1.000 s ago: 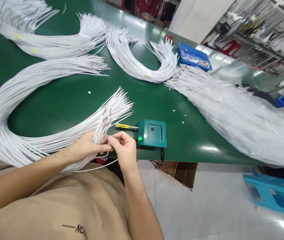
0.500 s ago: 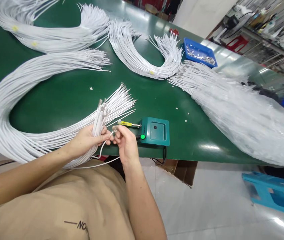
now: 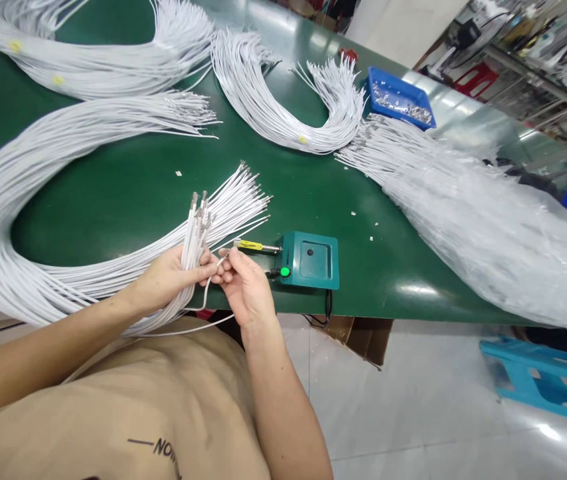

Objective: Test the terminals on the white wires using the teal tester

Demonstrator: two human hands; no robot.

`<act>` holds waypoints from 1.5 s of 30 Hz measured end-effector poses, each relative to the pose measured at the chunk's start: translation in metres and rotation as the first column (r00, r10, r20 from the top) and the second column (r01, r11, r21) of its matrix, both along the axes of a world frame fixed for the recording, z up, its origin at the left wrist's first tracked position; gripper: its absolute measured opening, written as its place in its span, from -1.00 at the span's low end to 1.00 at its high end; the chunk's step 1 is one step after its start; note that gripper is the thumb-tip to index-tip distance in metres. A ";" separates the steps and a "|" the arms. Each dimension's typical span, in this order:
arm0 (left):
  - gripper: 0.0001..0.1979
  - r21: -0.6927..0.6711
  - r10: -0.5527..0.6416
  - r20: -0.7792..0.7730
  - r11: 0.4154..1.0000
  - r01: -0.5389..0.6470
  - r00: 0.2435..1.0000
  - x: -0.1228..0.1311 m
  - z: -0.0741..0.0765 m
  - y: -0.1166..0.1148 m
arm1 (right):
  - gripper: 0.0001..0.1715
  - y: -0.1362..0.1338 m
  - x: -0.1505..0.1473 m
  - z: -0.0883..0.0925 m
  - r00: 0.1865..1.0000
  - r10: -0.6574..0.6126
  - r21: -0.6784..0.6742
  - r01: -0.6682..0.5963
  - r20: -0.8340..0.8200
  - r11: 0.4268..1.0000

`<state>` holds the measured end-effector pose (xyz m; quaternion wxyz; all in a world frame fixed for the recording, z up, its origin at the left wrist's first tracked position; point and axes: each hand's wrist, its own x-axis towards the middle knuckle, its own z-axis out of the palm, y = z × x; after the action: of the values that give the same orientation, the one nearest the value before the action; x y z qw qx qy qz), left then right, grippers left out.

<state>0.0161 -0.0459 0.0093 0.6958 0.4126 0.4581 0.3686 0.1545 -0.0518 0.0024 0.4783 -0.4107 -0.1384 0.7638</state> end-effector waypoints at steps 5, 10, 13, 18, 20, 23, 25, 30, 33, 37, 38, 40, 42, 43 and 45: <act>-0.77 -0.009 0.027 0.005 1.000 -0.027 1.000 0.001 -0.001 0.000 | -0.77 -0.005 0.000 0.001 0.943 -0.087 0.158 0.038 0.321 0.987; -0.57 -0.090 0.009 0.108 0.996 0.001 0.994 0.000 0.004 0.000 | -0.80 -0.008 0.000 0.004 0.569 -0.242 0.403 -0.175 0.786 0.898; -0.57 -0.200 -0.009 0.193 0.979 0.048 0.981 -0.003 0.006 0.005 | -0.73 -0.008 0.003 0.001 0.250 -0.416 0.485 -0.441 0.874 0.755; -0.62 -0.304 -0.019 0.264 0.947 0.102 0.964 -0.006 0.000 0.016 | -0.68 -0.002 0.017 -0.001 -0.055 -0.580 0.314 -0.797 0.813 0.516; -0.59 -0.265 -0.040 0.224 0.959 0.100 0.974 -0.005 -0.005 0.018 | -0.70 0.004 0.026 0.006 -0.086 -0.571 0.268 -0.820 0.816 0.506; -0.57 -0.150 -0.057 0.102 0.986 0.072 0.993 -0.001 -0.009 0.021 | -0.76 0.018 0.041 0.020 -0.176 -0.541 0.225 -0.774 0.822 0.593; -0.58 -0.087 -0.062 0.022 0.994 0.064 0.998 0.002 -0.010 0.022 | -0.78 0.028 0.051 0.025 -0.240 -0.501 0.150 -0.772 0.831 0.617; -0.57 -0.038 -0.037 -0.135 0.999 0.032 0.990 0.010 -0.008 0.025 | -0.88 0.042 0.064 0.020 -0.280 -0.410 -0.014 -0.840 0.868 0.543; -0.54 -0.025 -0.003 -0.185 1.000 -0.001 0.983 0.012 -0.008 0.027 | -0.87 0.045 0.064 0.017 -0.261 -0.407 0.016 -0.826 0.875 0.563; -0.60 0.004 -0.001 -0.232 1.000 0.002 0.973 0.012 -0.011 0.030 | -0.85 0.047 0.061 0.017 -0.262 -0.407 0.031 -0.808 0.875 0.588; -0.62 0.018 0.002 -0.246 1.000 0.003 0.969 0.012 -0.012 0.031 | -0.85 0.048 0.061 0.017 -0.264 -0.406 0.028 -0.810 0.875 0.586; -0.66 0.047 0.015 -0.268 0.999 -0.003 0.963 0.012 -0.016 0.032 | -0.84 0.049 0.060 0.017 -0.272 -0.409 0.022 -0.810 0.871 0.586; -0.66 0.071 0.030 -0.291 0.997 -0.010 0.956 0.013 -0.019 0.032 | -0.82 0.050 0.060 0.016 -0.283 -0.416 0.023 -0.804 0.865 0.594; -0.65 0.084 0.037 -0.305 0.996 -0.012 0.951 0.013 -0.021 0.033 | -0.81 0.050 0.060 0.016 -0.285 -0.417 0.024 -0.802 0.863 0.597; -0.63 0.107 0.048 -0.340 0.994 -0.012 0.939 0.014 -0.024 0.033 | -0.79 0.049 0.060 0.016 -0.287 -0.419 0.028 -0.798 0.861 0.603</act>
<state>0.0302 -0.0132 -0.0152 0.5777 0.4986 0.5585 0.3251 0.2143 -0.0028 0.0179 0.1087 -0.5587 -0.8190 0.0717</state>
